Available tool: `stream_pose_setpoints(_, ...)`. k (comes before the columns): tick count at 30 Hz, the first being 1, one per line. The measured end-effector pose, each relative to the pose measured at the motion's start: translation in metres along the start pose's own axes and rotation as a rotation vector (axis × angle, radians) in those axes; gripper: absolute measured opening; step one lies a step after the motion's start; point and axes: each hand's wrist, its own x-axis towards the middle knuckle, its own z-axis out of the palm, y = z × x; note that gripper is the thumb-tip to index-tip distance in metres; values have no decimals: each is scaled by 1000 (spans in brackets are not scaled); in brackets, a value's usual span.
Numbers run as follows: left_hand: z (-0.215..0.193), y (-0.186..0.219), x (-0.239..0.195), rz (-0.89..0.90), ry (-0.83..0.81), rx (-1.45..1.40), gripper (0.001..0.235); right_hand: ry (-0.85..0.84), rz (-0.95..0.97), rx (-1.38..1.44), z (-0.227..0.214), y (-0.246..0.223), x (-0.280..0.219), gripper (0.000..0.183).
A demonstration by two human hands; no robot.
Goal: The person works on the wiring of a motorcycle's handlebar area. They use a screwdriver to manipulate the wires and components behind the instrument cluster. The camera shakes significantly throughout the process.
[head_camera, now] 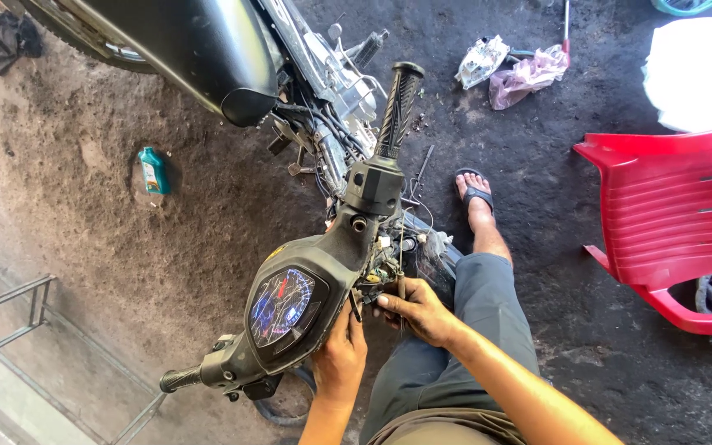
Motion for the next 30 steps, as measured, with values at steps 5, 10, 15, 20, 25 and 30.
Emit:
stream_pose_setpoints(5, 21, -24, -21, -215, -39, -301, 25, -32, -20, -4, 0, 5, -1, 20)
stream_pose_setpoints(10, 23, -31, -25, -380, -98, -565, 24, -22, -20, 0, 5, 1, -1, 21)
stream_pose_setpoints(15, 14, -19, -17, -239, -50, -282, 19, -24, -91, -33, 2, 13, -2, 17)
stream_pose_setpoints(20, 17, -17, -29, -221, -14, -241, 20, 58, -171, -261, 10, 14, -13, 22)
stream_pose_setpoints(25, 30, -18, -49, -580, 16, -980, 26, 83, -178, -332, 11, 39, -29, 33)
stream_pose_setpoints(30, 22, -6, -44, -990, 156, -1502, 24, 119, -130, 11, 41, 9, -53, 36)
